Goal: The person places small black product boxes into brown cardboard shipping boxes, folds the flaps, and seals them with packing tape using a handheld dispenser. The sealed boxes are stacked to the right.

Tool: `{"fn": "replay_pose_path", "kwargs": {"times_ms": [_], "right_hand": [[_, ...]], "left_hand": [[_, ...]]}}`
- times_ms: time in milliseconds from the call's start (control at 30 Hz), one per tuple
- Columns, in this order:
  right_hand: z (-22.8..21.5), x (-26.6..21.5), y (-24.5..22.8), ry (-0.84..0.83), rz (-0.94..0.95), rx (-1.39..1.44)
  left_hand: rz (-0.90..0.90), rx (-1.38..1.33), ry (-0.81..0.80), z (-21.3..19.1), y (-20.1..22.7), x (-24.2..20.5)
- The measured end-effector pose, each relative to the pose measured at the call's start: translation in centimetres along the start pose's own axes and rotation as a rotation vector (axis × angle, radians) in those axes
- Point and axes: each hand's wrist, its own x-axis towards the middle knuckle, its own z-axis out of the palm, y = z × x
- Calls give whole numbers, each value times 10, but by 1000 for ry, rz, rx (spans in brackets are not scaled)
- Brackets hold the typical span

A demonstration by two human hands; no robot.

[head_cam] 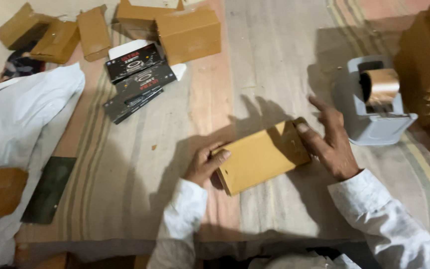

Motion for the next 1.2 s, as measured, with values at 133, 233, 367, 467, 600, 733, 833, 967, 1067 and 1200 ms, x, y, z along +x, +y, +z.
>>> {"fn": "replay_pose_path", "kwargs": {"times_ms": [133,233,367,467,600,733,833,967,1067,1200], "right_hand": [[-14,10,10,-321,-223,-432],[-15,10,15,-312,-107,-234],[-10,3,23,-272,-30,-29],[-4,-1,25,-211,38,106],[-6,2,27,-145,175,-1],[-7,-7,26,-254,32,-18],[-8,-20,20,-221,-21,-5],[-17,-55,11,-225,-22,214],[-24,-73,9,-239,-171,125],[-17,-87,14,-103,-222,-186]], "left_hand": [[-190,79,386,-16,-7,41],[-180,227,634,-12,6,48],[-129,724,558,45,11,0],[33,1040,545,75,11,-20],[528,919,540,72,0,3],[53,484,394,72,-30,68],[245,649,529,85,-39,100],[265,777,717,100,-17,75],[195,861,726,127,15,20],[41,742,447,176,41,-44]]}}
